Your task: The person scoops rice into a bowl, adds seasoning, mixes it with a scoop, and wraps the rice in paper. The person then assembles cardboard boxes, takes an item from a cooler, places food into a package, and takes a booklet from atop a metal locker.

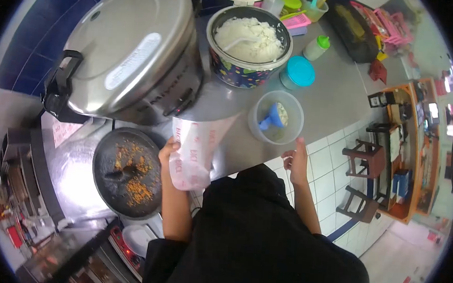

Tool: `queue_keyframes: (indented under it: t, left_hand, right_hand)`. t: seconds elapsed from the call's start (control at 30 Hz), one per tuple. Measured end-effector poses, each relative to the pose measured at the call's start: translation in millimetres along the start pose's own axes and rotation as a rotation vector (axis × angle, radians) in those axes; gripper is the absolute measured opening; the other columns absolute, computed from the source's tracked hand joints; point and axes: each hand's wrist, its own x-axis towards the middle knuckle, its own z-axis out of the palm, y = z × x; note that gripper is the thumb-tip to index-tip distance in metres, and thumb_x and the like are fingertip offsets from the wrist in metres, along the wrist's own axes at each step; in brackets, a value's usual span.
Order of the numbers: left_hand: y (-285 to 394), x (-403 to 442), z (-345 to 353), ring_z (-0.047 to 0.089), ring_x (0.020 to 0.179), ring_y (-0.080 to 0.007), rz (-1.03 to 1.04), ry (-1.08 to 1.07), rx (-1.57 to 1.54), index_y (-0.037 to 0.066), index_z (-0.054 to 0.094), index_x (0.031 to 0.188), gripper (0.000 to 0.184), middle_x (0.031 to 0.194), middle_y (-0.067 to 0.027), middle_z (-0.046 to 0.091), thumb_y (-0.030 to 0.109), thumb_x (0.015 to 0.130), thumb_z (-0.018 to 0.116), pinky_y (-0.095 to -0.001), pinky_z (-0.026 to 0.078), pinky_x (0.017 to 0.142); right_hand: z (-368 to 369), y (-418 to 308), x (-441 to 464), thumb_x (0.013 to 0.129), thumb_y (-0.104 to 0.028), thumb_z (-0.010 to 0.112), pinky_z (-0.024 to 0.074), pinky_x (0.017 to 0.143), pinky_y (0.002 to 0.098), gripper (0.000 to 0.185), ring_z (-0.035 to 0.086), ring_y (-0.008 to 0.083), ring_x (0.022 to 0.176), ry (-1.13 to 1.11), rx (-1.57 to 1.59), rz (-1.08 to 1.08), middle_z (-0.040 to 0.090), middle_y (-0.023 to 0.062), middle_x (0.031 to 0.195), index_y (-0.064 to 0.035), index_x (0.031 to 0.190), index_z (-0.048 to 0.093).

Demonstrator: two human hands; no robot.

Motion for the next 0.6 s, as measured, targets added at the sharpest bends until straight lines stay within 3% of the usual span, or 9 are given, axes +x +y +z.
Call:
queue_keyframes:
  t: [0.13,0.2,0.27,0.3,0.37,0.47,0.5,0.6]
  left_hand:
    - [-23,10,-78,0.07,0.099,-0.0288,-0.157,0.276,0.4,-0.008,0.061,0.12,0.034,0.114,-0.0177,0.069,0.011,0.092,0.059,-0.0416,0.056,0.09]
    - [-40,8,-83,0.069,0.095,-0.0223,-0.106,0.425,0.662,-0.004,0.064,0.113,0.03,0.106,-0.0137,0.071,0.016,0.09,0.065,-0.0357,0.055,0.082]
    - [-47,5,-79,0.07,0.082,-0.0263,-0.125,0.681,1.171,-0.005,0.068,0.102,0.032,0.093,-0.016,0.073,0.023,0.088,0.068,-0.0375,0.054,0.071]
    - [-52,7,-88,0.07,0.082,-0.0263,-0.118,0.714,1.166,-0.005,0.068,0.102,0.032,0.093,-0.016,0.073,0.023,0.088,0.068,-0.0375,0.054,0.071]
    - [-67,11,-116,0.07,0.077,-0.0255,0.186,0.946,1.386,-0.004,0.068,0.098,0.036,0.083,-0.0163,0.072,0.029,0.085,0.071,-0.0379,0.052,0.068]
    - [-80,25,-107,0.069,0.073,-0.0257,0.252,0.954,1.382,-0.004,0.068,0.095,0.034,0.077,-0.0177,0.07,0.029,0.085,0.07,-0.0382,0.052,0.069]
    - [-85,30,-97,0.065,0.072,-0.0181,0.26,0.887,1.459,-0.005,0.069,0.093,0.033,0.08,-0.0145,0.071,0.028,0.088,0.071,-0.0363,0.051,0.067]
    - [-89,51,-91,0.067,0.073,-0.0212,0.219,0.843,1.567,-0.004,0.069,0.095,0.035,0.082,-0.0166,0.072,0.03,0.087,0.073,-0.0378,0.051,0.068]
  right_hand:
    - [-14,-26,61,0.099,-0.024,0.047,0.0371,0.036,0.0259,0.045,0.048,0.0129,0.039,-0.244,-0.243,-0.083,0.064,0.0152,0.067,-0.0002,0.137,0.047]
    - [-27,-25,68,0.098,-0.019,0.046,0.0381,0.036,0.0262,0.045,0.049,0.0132,0.039,-0.336,-0.288,-0.112,0.064,0.0155,0.066,0.0006,0.139,0.046]
    - [-42,-37,71,0.097,-0.017,0.045,0.04,0.037,0.0265,0.045,0.05,0.0138,0.038,-0.224,-0.123,-0.078,0.065,0.0157,0.065,0.001,0.138,0.046]
    - [-53,-43,74,0.097,-0.017,0.045,0.04,0.037,0.0265,0.045,0.05,0.0138,0.038,-0.254,-0.127,-0.068,0.065,0.0157,0.065,0.001,0.138,0.046]
    - [-79,-55,75,0.096,-0.015,0.045,0.039,0.036,0.0254,0.044,0.052,0.0134,0.039,-0.287,-0.116,-0.16,0.065,0.0158,0.064,0.0026,0.137,0.048]
    - [-102,-80,65,0.094,-0.012,0.044,0.0402,0.035,0.0238,0.053,0.06,0.0164,0.049,-0.31,-0.21,-0.192,0.065,0.0142,0.074,0.005,0.145,0.044]
    - [-104,-88,58,0.094,-0.013,0.044,0.0402,0.036,0.0235,0.054,0.059,0.0156,0.047,-0.319,-0.234,-0.202,0.065,0.0143,0.073,0.0053,0.145,0.043]
    - [-100,-99,40,0.095,-0.013,0.043,0.0408,0.036,0.0241,0.055,0.055,0.015,0.043,-0.334,-0.219,-0.243,0.064,0.0148,0.069,0.0052,0.146,0.042]
